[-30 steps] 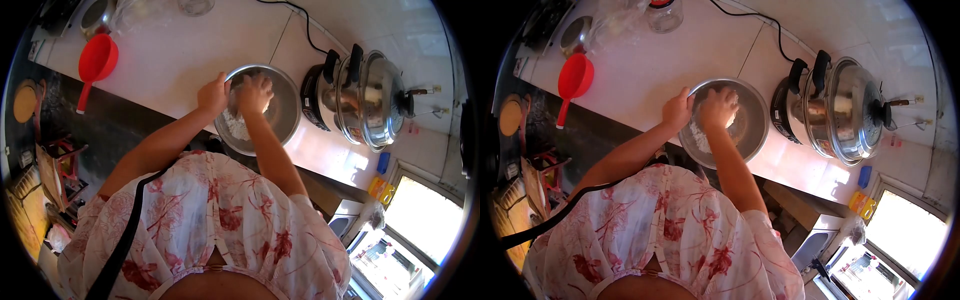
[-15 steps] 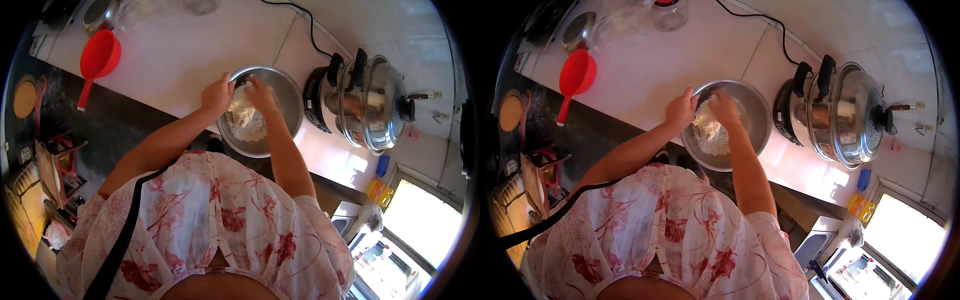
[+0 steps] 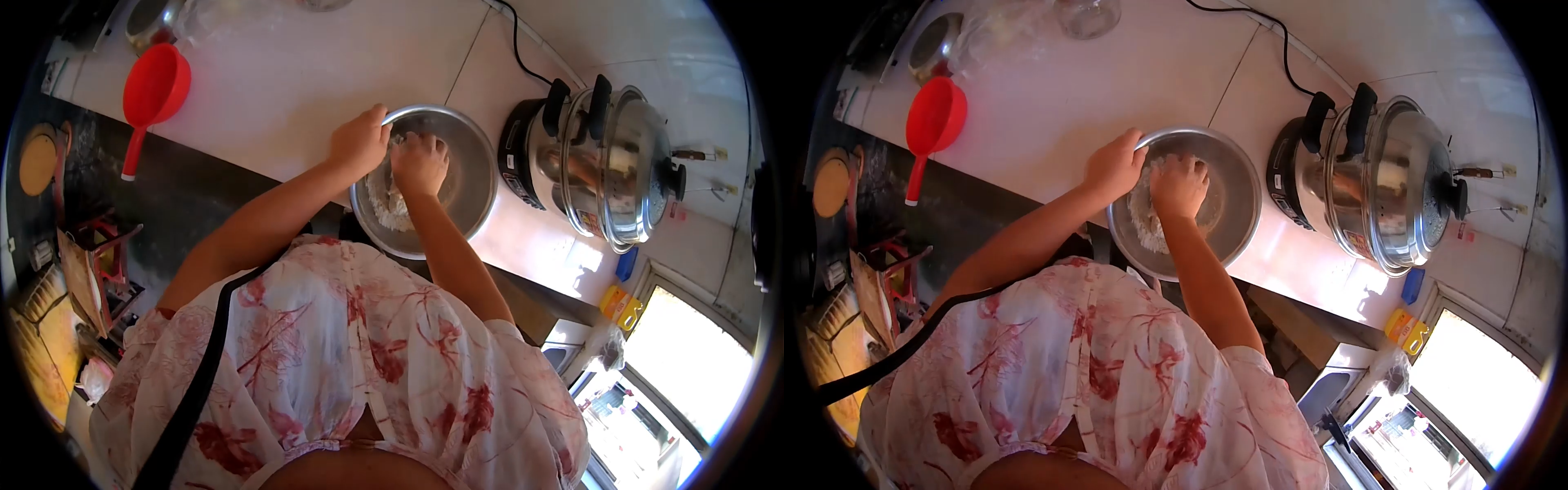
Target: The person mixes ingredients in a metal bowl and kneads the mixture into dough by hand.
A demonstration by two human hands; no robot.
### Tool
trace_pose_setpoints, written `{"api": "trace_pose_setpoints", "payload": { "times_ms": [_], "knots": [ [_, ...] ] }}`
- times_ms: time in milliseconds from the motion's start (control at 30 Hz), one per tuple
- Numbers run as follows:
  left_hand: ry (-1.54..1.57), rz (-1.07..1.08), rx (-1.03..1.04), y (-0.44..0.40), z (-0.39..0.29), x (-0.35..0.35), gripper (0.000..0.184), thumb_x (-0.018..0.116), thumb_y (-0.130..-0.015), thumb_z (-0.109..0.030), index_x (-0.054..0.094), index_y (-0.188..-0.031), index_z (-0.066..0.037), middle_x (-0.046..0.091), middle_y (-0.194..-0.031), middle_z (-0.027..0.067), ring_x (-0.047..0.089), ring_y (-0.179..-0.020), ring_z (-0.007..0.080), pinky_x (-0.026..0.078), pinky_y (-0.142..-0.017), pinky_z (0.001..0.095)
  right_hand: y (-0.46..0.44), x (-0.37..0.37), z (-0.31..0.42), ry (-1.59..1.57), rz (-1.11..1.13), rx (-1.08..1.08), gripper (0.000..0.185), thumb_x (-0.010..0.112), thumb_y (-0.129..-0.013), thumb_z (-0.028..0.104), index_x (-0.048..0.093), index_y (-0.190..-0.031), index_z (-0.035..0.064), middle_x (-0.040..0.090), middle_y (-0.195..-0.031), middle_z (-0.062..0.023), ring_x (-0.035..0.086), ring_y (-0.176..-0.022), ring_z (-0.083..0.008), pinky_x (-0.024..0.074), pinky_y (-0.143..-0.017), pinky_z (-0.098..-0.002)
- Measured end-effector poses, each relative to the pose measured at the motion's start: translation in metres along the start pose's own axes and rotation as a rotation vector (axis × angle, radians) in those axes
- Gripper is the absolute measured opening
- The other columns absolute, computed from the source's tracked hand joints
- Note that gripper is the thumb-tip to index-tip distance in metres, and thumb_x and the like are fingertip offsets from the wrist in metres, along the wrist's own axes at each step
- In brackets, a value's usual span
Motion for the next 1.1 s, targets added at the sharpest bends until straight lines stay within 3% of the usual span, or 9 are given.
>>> {"api": "trace_pose_setpoints", "payload": {
  "times_ms": [167, 467, 900, 1000, 1100],
  "knots": [
    [0.031, 0.064, -0.045, -0.002, 0.005, 0.010, 0.014, 0.052, -0.090, -0.021, 0.050, -0.094, -0.008, 0.062, -0.079, 0.0154, 0.060, -0.071, 0.0386, 0.046, -0.061, 0.0472, 0.004, -0.003, 0.005, -0.011, -0.162, -0.134, 0.015, 0.060, -0.073, 0.023, 0.059, -0.076, 0.0081, 0.057, -0.087, -0.0101, 0.055, -0.086, -0.0337, 0.0454, -0.077, -0.0479],
    [0.046, 0.133, 0.017, -0.004, 0.000, 0.011, 0.014, 0.053, -0.089, -0.017, 0.047, -0.096, -0.006, 0.060, -0.077, 0.0177, 0.058, -0.067, 0.0405, 0.044, -0.056, 0.0488, -0.024, 0.011, -0.012, -0.095, -0.088, -0.089, 0.016, 0.059, -0.074, 0.019, 0.053, -0.062, 0.0092, 0.057, -0.074, -0.0074, 0.055, -0.075, -0.0309, 0.0427, -0.068, -0.0462],
    [-0.034, 0.047, 0.078, -0.001, -0.001, 0.008, 0.015, 0.052, -0.090, -0.017, 0.047, -0.097, -0.004, 0.060, -0.075, 0.0175, 0.058, -0.065, 0.0398, 0.044, -0.056, 0.0477, -0.029, 0.011, -0.022, -0.279, -0.295, -0.156, 0.019, 0.057, -0.077, 0.018, 0.052, -0.061, 0.0089, 0.056, -0.067, -0.0084, 0.056, -0.068, -0.0317, 0.0427, -0.064, -0.0433],
    [-0.076, 0.013, 0.053, -0.004, -0.003, 0.005, 0.015, 0.051, -0.091, -0.018, 0.048, -0.097, -0.005, 0.061, -0.075, 0.0169, 0.059, -0.066, 0.0391, 0.045, -0.057, 0.0477, -0.031, 0.006, -0.022, -0.269, -0.239, -0.136, 0.022, 0.057, -0.081, 0.022, 0.055, -0.064, 0.0080, 0.060, -0.071, -0.0092, 0.057, -0.071, -0.0326, 0.0438, -0.067, -0.0438],
    [-0.072, 0.070, 0.037, -0.001, -0.002, 0.009, 0.015, 0.050, -0.091, -0.019, 0.049, -0.097, -0.006, 0.062, -0.076, 0.0162, 0.060, -0.068, 0.0384, 0.046, -0.058, 0.0480, -0.030, -0.009, -0.024, -0.464, 0.176, 0.128, 0.033, 0.054, -0.087, 0.036, 0.063, -0.076, 0.0068, 0.065, -0.081, -0.0147, 0.061, -0.078, -0.0372, 0.0473, -0.072, -0.0476]
  ]
}}
Point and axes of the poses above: each hand's wrist, its own y-axis away from the middle knuckle, its own x-axis out of the palm, z = x × y, the point moved 6 cm from there along -y, towards the middle knuckle
